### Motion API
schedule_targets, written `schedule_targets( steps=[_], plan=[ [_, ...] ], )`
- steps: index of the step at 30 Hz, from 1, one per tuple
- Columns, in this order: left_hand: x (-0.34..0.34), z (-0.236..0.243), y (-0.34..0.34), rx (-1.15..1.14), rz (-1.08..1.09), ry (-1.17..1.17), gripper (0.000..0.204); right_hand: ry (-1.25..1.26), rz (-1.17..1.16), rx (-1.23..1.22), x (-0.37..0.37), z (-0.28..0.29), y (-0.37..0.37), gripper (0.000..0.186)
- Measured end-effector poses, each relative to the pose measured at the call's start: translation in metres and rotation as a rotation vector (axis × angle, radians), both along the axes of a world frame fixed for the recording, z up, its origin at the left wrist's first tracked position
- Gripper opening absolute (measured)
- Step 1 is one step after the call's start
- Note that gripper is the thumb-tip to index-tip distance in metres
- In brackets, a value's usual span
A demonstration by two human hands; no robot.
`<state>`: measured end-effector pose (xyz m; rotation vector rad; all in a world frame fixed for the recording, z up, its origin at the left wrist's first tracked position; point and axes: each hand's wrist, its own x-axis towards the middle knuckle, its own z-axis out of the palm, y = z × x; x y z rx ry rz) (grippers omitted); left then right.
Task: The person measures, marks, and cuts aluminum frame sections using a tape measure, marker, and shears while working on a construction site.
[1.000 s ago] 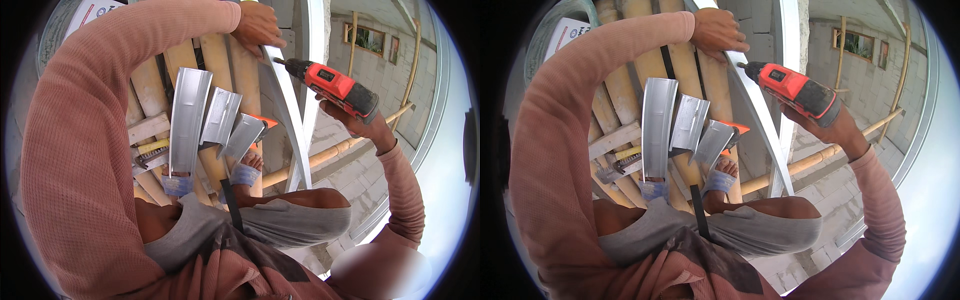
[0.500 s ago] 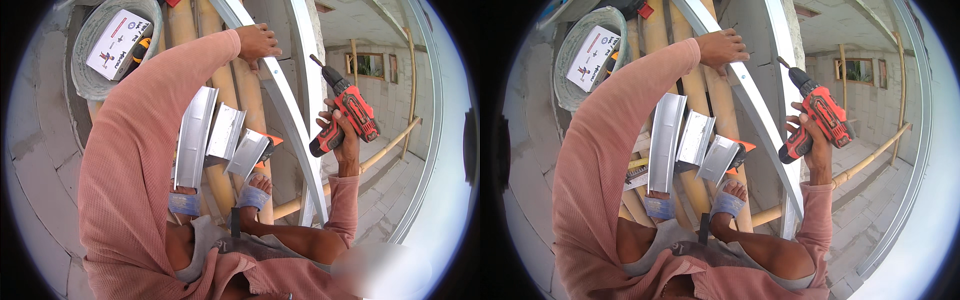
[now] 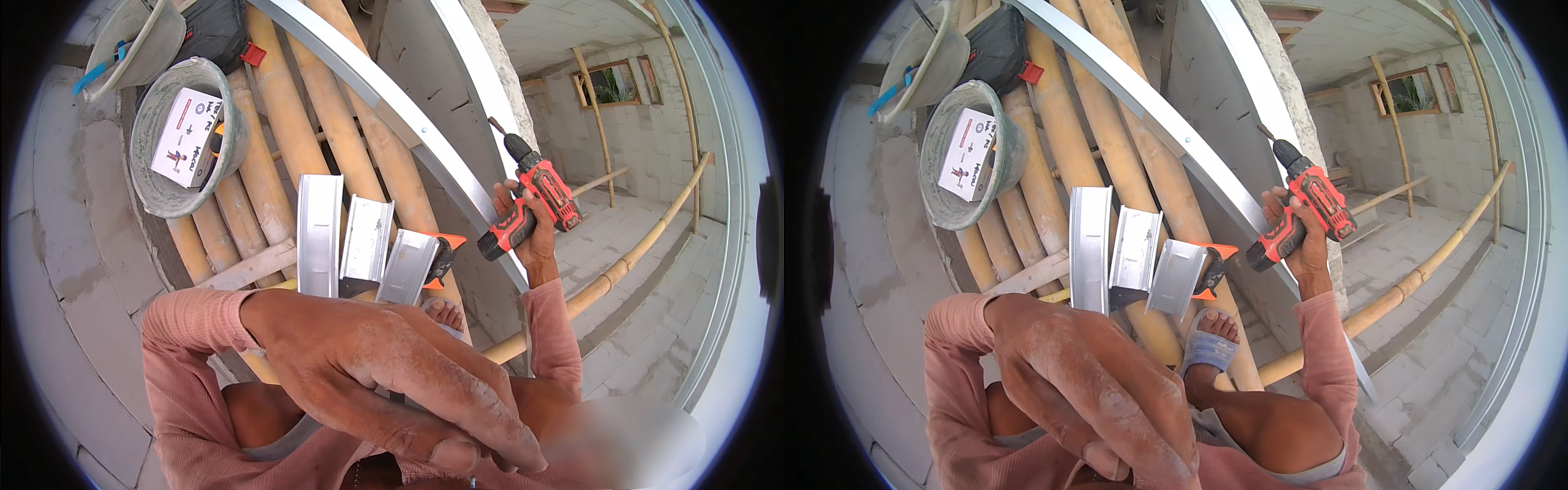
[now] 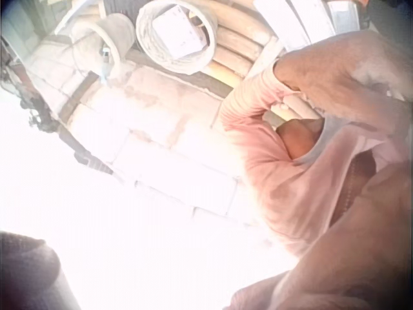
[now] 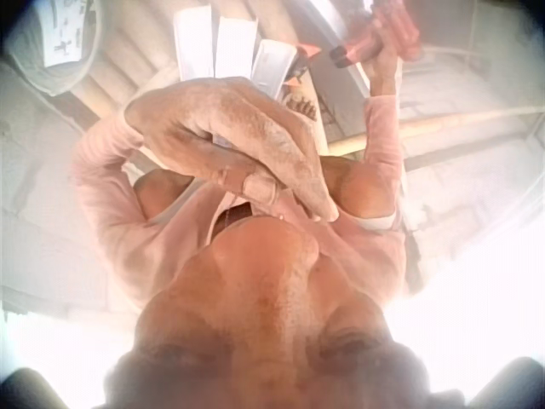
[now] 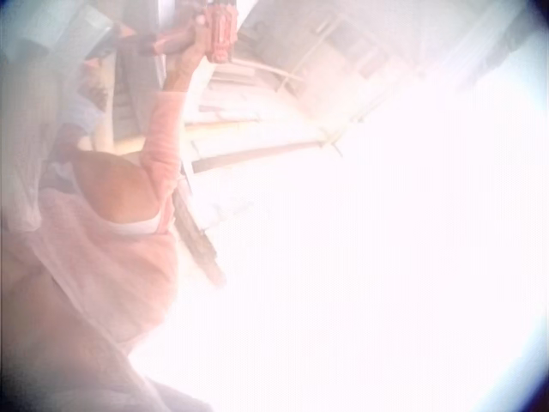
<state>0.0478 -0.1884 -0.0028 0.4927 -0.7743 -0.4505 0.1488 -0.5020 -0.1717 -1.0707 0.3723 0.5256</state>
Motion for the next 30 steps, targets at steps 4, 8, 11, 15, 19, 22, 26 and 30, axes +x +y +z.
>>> schedule_targets(
  steps=[4, 8, 11, 15, 19, 22, 26, 30],
  plan=[
    [0.011, 0.0, 0.011, -0.118, -0.081, -0.064, 0.032, 0.0, 0.003, -0.052, -0.005, 0.006, 0.005, 0.048],
    [0.008, -0.003, 0.011, -0.119, -0.093, -0.089, 0.035, -0.013, 0.023, -0.081, -0.006, 0.014, 0.009, 0.046],
    [0.008, 0.007, 0.017, -0.091, -0.201, 0.168, 0.024, -0.029, 0.037, -0.132, -0.01, 0.024, 0.015, 0.046],
    [0.021, -0.006, 0.031, 0.359, -0.098, 0.48, 0.034, -0.07, 0.136, -0.184, -0.011, 0.052, 0.013, 0.043],
    [0.052, -0.103, 0.027, 0.357, 0.295, 0.831, 0.034, -0.158, 0.296, -0.146, -0.017, 0.073, 0.018, 0.041],
    [0.057, -0.136, 0.036, 0.379, 0.422, 0.995, 0.031, -0.185, 0.398, -0.173, -0.026, 0.089, 0.037, 0.039],
    [0.054, -0.155, 0.036, 0.409, 0.509, 1.168, 0.032, -0.192, 0.498, -0.177, -0.032, 0.096, 0.046, 0.039],
    [0.041, -0.153, 0.03, 0.588, 0.547, 1.055, 0.033, -0.18, 0.496, -0.224, -0.035, 0.096, 0.051, 0.041]
  ],
)
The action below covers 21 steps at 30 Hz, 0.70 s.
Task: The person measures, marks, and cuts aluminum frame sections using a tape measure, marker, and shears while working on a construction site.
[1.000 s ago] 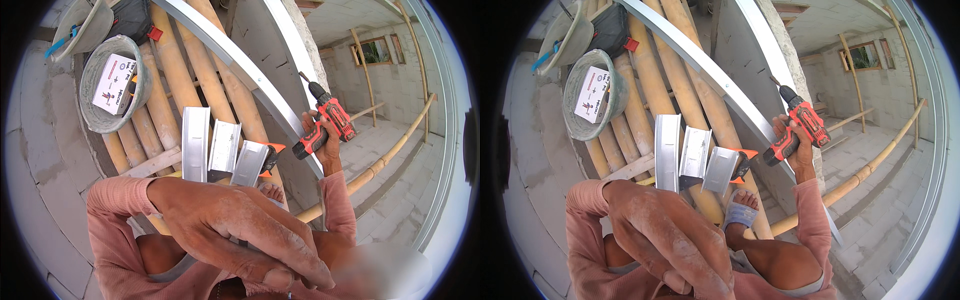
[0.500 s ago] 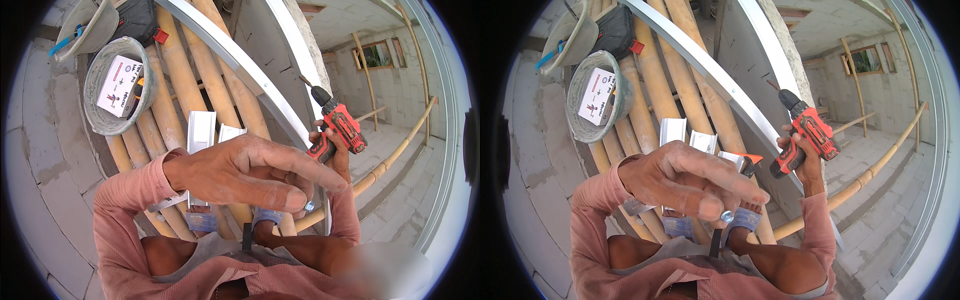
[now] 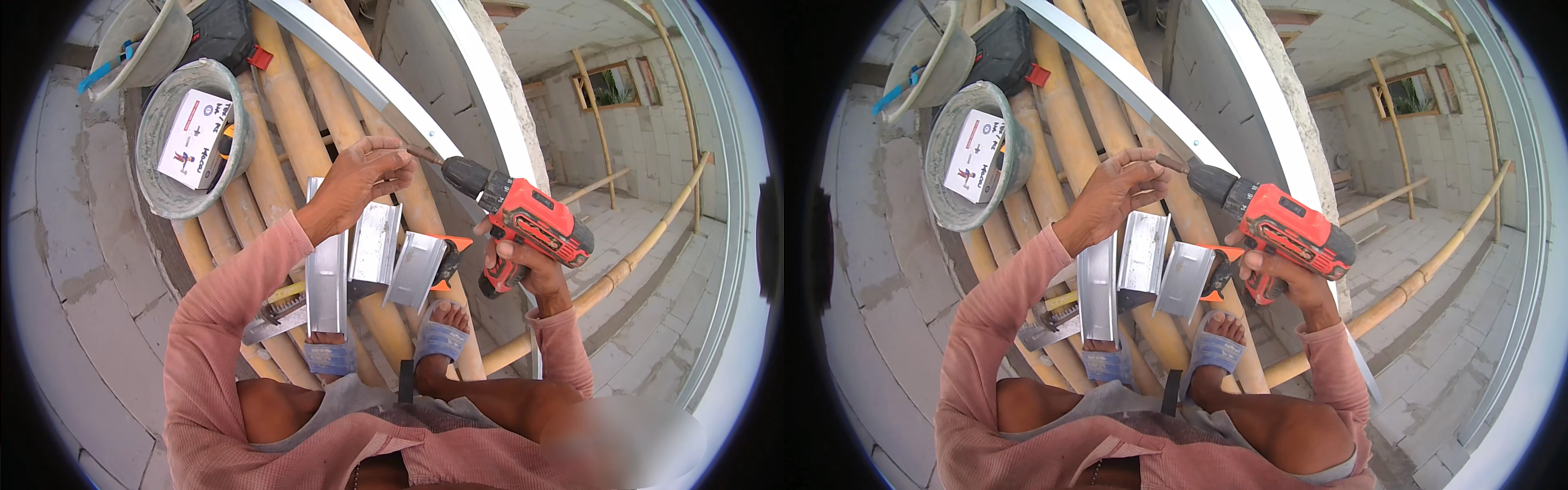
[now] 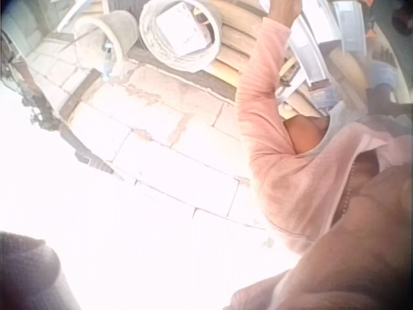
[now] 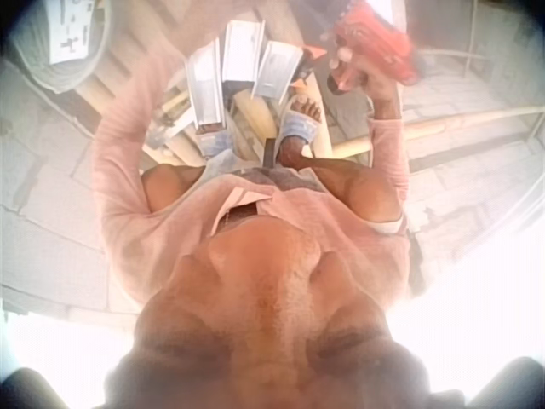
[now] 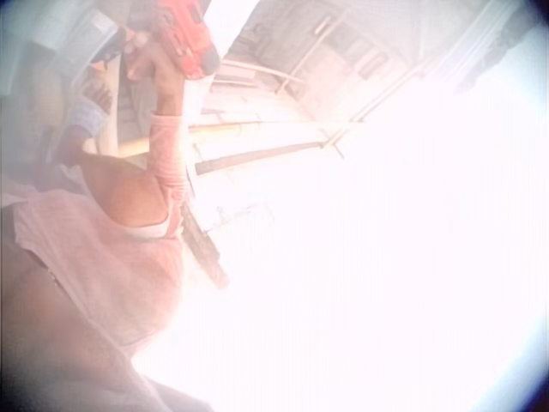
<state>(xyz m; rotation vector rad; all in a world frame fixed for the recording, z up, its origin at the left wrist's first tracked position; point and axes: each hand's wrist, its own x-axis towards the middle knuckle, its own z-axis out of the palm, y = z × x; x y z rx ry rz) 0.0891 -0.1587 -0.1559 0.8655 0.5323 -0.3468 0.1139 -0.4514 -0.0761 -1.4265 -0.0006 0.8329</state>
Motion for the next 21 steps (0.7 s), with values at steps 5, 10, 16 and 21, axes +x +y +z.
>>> schedule_targets(
  steps=[5, 10, 16, 21],
  plan=[
    [-0.016, -0.012, 0.01, -0.06, -0.082, -0.02, 0.027, 0.049, 0.045, -0.038, -0.004, -0.001, -0.002, 0.033],
    [-0.019, -0.018, 0.013, -0.109, -0.129, -0.032, 0.029, 0.116, 0.075, -0.047, -0.012, -0.01, -0.008, 0.032],
    [-0.015, -0.019, 0.018, -0.157, -0.183, -0.06, 0.033, 0.171, 0.106, -0.067, -0.012, -0.005, -0.009, 0.031],
    [-0.012, -0.022, 0.029, -0.146, -0.24, -0.082, 0.024, 0.137, 0.064, -0.038, -0.017, -0.002, -0.006, 0.033]
  ],
)
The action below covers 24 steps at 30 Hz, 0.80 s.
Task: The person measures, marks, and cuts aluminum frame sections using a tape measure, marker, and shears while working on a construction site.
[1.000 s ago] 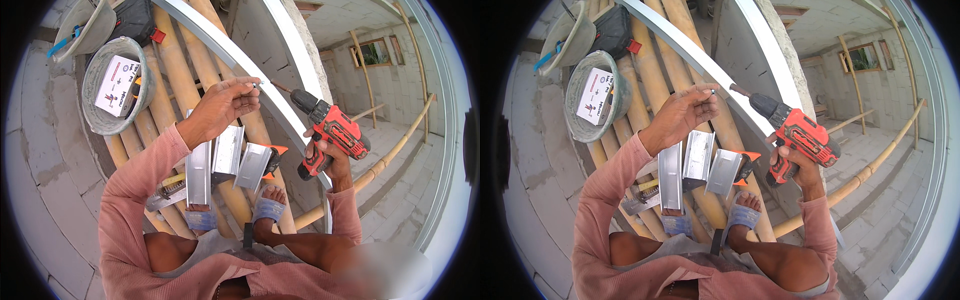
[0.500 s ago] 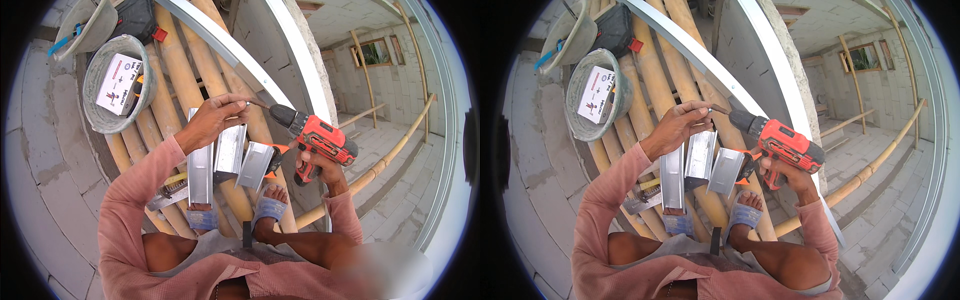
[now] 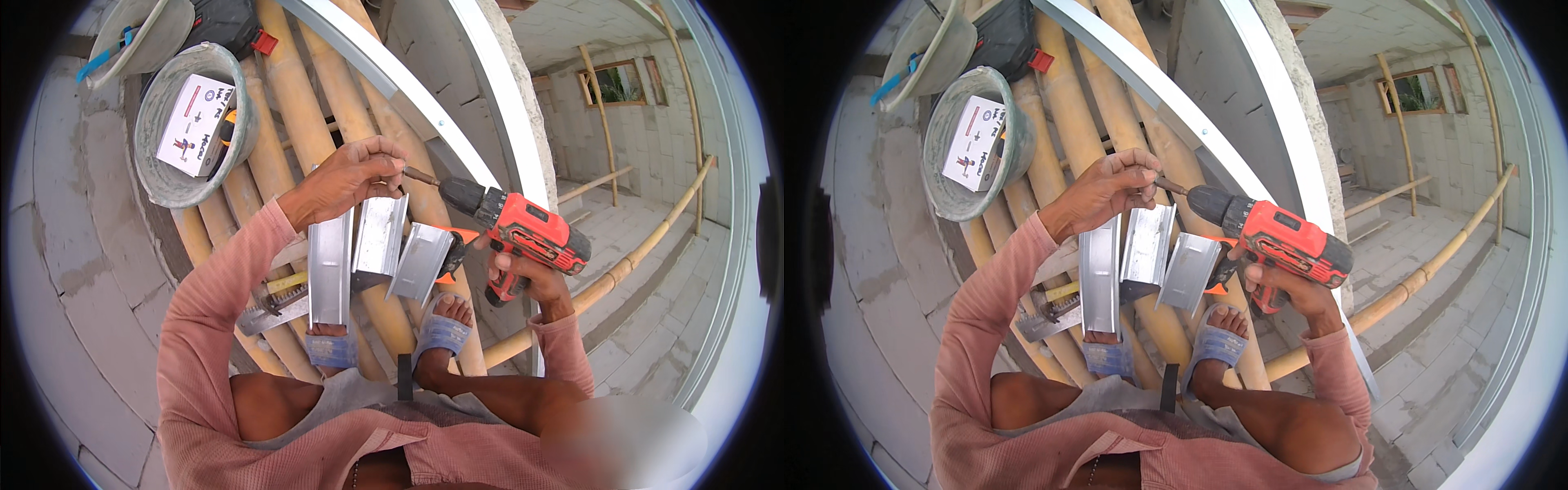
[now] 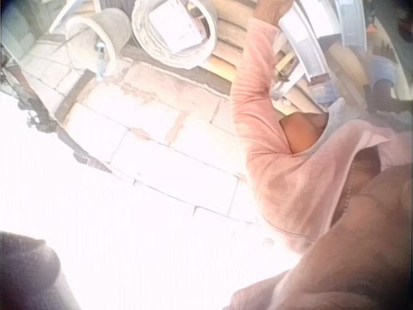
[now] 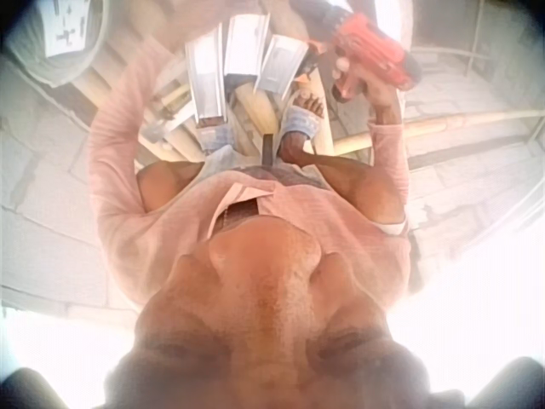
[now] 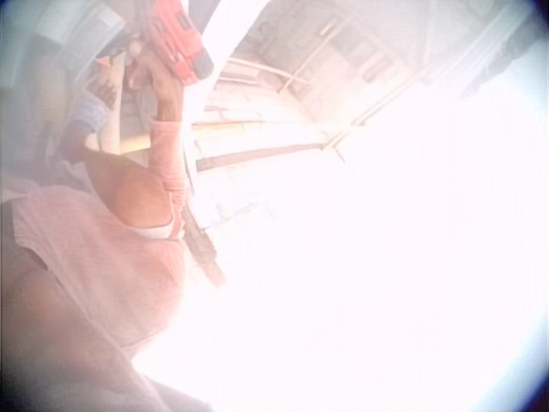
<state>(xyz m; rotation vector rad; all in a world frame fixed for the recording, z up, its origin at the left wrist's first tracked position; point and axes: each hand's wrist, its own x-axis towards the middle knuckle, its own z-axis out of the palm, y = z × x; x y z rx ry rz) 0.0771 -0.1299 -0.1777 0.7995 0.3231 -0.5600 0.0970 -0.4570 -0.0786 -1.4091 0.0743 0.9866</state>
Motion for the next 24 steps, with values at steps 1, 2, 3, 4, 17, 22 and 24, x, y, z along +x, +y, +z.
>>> schedule_targets(
  steps=[1, 2, 3, 4, 17, 22, 24],
  plan=[
    [0.001, 0.001, 0.004, 0.002, 0.002, 0.004, 0.024, 0.019, -0.002, -0.004, 0.0, 0.0, -0.001, 0.035],
    [0.001, 0.005, 0.008, -0.032, -0.05, -0.007, 0.021, 0.023, 0.0, -0.001, 0.0, 0.0, -0.004, 0.035],
    [0.002, 0.007, 0.011, -0.071, -0.102, -0.021, 0.018, 0.033, 0.055, -0.057, 0.002, 0.001, -0.01, 0.038],
    [0.003, 0.007, 0.013, -0.072, -0.101, -0.02, 0.018, 0.042, 0.109, -0.112, 0.002, 0.002, -0.014, 0.041],
    [0.009, 0.011, 0.023, -0.151, -0.353, -0.109, 0.029, -0.209, 0.237, -0.216, -0.011, -0.005, -0.031, 0.045],
    [0.013, 0.009, 0.007, -0.154, -0.149, -0.028, 0.029, -0.034, -0.004, -0.138, -0.013, 0.016, 0.007, 0.042],
    [0.022, 0.008, -0.003, -0.096, 0.001, -0.01, 0.035, -0.031, 0.044, -0.052, -0.006, 0.007, 0.007, 0.038]
  ],
)
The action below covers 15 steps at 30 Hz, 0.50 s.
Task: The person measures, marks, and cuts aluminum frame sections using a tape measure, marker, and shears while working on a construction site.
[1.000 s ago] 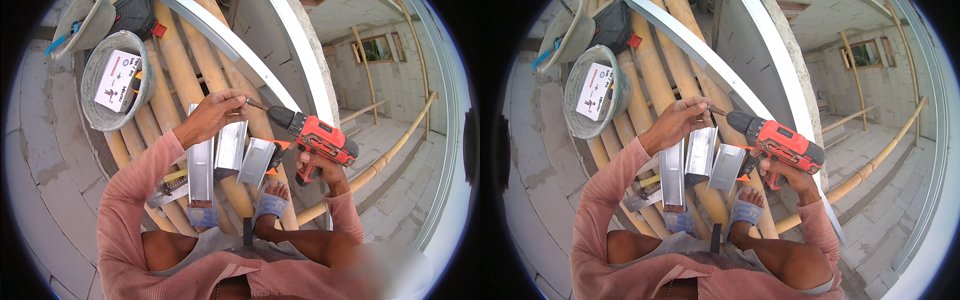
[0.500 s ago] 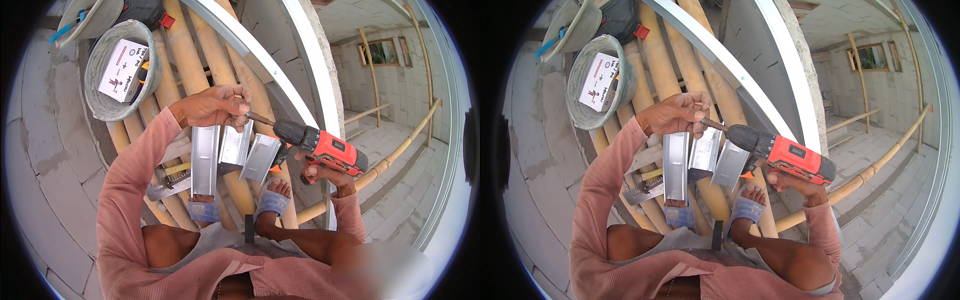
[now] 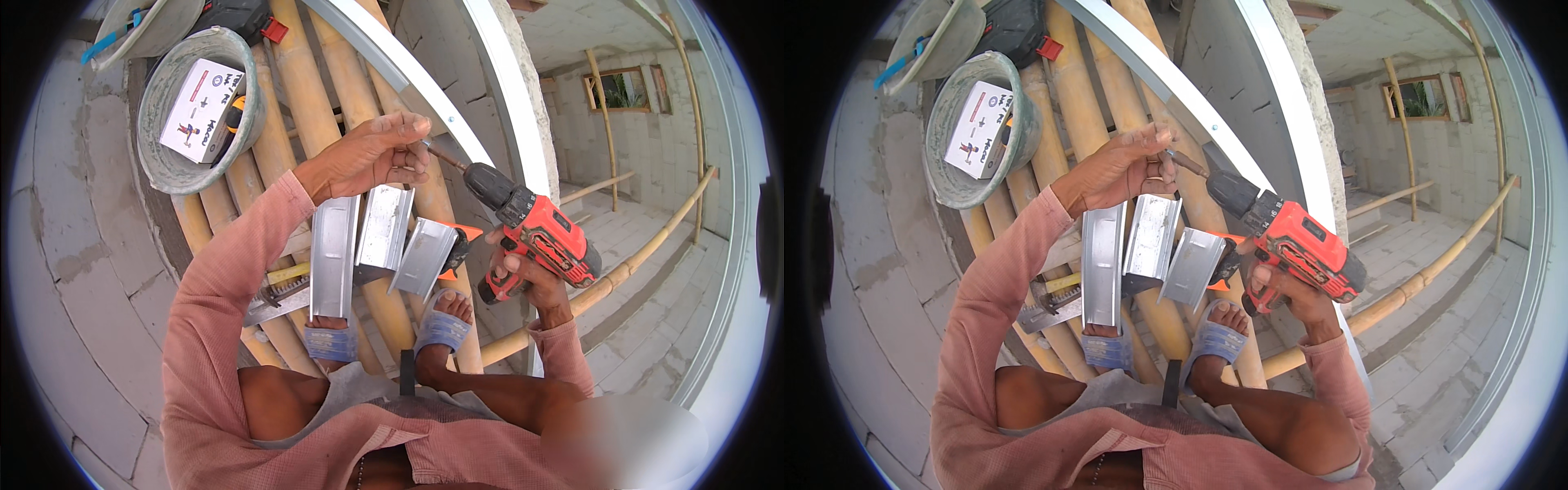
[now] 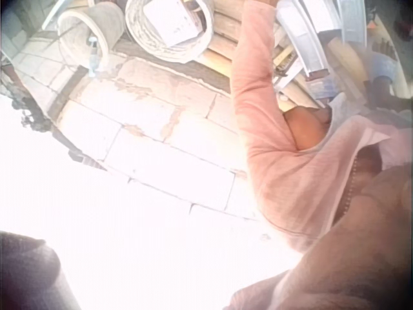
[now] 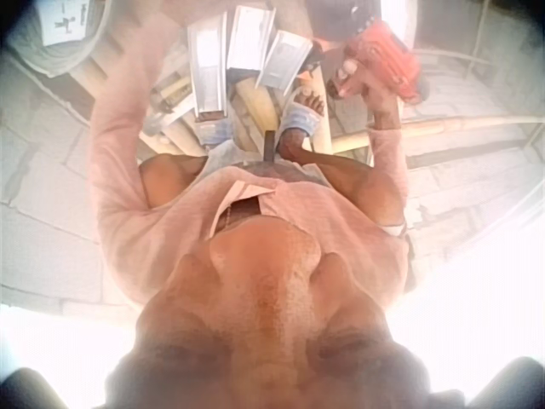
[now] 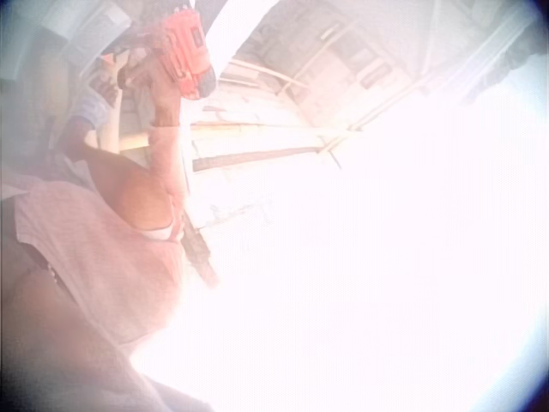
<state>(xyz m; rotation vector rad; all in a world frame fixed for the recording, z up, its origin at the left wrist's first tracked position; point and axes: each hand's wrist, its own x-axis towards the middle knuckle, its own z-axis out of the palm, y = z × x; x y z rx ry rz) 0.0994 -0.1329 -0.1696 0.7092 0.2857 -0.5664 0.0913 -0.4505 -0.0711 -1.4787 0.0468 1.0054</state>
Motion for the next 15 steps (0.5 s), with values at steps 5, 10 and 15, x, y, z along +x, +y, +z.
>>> schedule_targets(
  steps=[5, 10, 15],
  plan=[
    [0.043, 0.01, 0.003, 0.361, 0.062, -0.086, 0.066, -0.188, -0.216, 0.023, 0.023, 0.005, 0.012, 0.038],
    [0.135, -0.02, 0.027, 1.551, 0.298, -0.833, 0.074, -0.3, -0.018, -0.236, 0.079, 0.023, 0.036, 0.028],
    [0.168, -0.054, 0.023, 1.882, -0.395, -0.907, 0.078, -0.309, 0.118, -0.392, 0.116, 0.036, 0.066, 0.03]
  ],
)
